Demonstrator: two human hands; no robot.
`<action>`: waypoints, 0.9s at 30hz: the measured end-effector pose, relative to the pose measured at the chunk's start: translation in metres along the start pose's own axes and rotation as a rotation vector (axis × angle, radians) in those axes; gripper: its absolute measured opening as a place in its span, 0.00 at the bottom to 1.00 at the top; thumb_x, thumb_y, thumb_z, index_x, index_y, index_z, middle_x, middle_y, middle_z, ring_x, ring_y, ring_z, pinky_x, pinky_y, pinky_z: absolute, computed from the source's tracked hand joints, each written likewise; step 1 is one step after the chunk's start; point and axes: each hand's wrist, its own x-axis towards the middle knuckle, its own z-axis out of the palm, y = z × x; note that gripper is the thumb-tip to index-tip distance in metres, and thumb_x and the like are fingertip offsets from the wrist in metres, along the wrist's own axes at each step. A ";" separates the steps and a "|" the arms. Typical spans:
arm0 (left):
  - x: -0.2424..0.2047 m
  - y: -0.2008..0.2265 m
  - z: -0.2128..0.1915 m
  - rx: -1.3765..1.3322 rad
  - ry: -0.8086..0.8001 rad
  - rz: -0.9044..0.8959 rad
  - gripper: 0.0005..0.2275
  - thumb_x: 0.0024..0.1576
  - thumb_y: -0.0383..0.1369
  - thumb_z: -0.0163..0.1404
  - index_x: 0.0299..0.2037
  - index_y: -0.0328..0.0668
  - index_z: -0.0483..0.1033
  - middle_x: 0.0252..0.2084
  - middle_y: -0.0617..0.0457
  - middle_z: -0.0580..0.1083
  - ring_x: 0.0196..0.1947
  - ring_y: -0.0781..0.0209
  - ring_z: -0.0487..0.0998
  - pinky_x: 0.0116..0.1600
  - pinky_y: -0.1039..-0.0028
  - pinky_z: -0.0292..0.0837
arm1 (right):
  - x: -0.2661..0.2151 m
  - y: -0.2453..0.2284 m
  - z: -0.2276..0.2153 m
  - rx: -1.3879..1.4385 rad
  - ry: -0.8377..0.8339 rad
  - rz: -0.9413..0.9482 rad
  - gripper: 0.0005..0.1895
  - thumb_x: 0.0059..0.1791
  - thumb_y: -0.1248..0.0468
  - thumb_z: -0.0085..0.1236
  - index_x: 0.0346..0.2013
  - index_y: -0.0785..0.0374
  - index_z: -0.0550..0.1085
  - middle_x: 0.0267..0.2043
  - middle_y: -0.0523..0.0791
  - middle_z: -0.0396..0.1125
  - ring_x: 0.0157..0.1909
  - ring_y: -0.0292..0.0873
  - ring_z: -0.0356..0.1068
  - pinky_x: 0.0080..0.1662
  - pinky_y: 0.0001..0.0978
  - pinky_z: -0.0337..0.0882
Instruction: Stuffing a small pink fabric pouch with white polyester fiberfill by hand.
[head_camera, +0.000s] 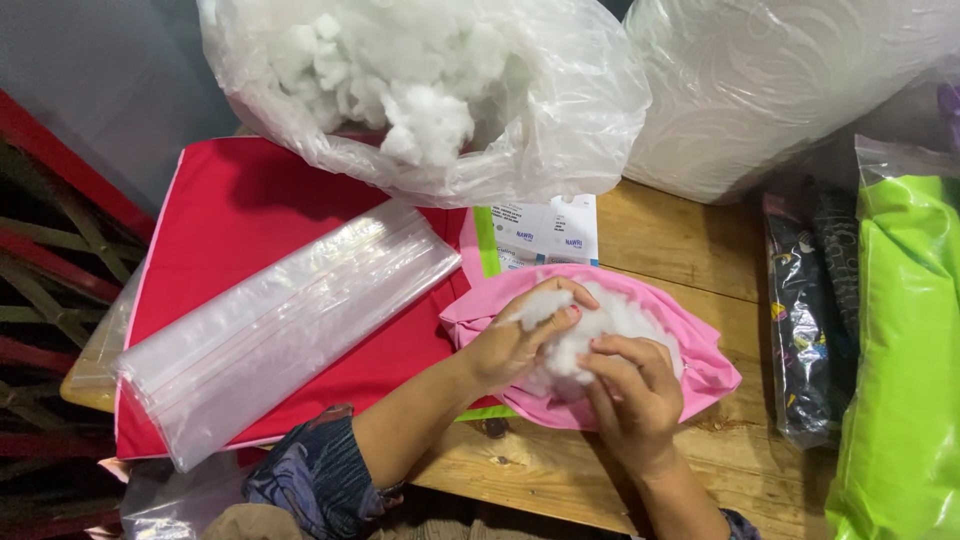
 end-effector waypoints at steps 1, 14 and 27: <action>0.002 -0.003 -0.003 0.001 0.002 0.000 0.13 0.64 0.45 0.45 0.49 0.48 0.70 0.31 0.60 0.64 0.19 0.75 0.57 0.21 0.83 0.49 | 0.002 0.002 -0.002 0.002 -0.001 -0.001 0.11 0.48 0.71 0.63 0.44 0.60 0.77 0.48 0.51 0.70 0.49 0.49 0.71 0.51 0.38 0.74; 0.013 -0.020 -0.028 -0.420 0.099 -0.085 0.05 0.62 0.30 0.53 0.46 0.42 0.76 0.48 0.52 0.73 0.50 0.61 0.77 0.54 0.72 0.79 | 0.004 0.012 -0.009 0.253 0.338 0.377 0.09 0.56 0.61 0.55 0.42 0.64 0.69 0.44 0.52 0.70 0.48 0.48 0.73 0.56 0.38 0.74; 0.007 0.029 -0.004 0.591 0.206 0.048 0.15 0.50 0.33 0.60 0.15 0.49 0.66 0.69 0.59 0.64 0.67 0.64 0.67 0.66 0.67 0.64 | -0.003 0.029 -0.007 0.750 0.583 0.687 0.09 0.55 0.59 0.59 0.40 0.56 0.67 0.31 0.39 0.66 0.34 0.31 0.67 0.40 0.18 0.70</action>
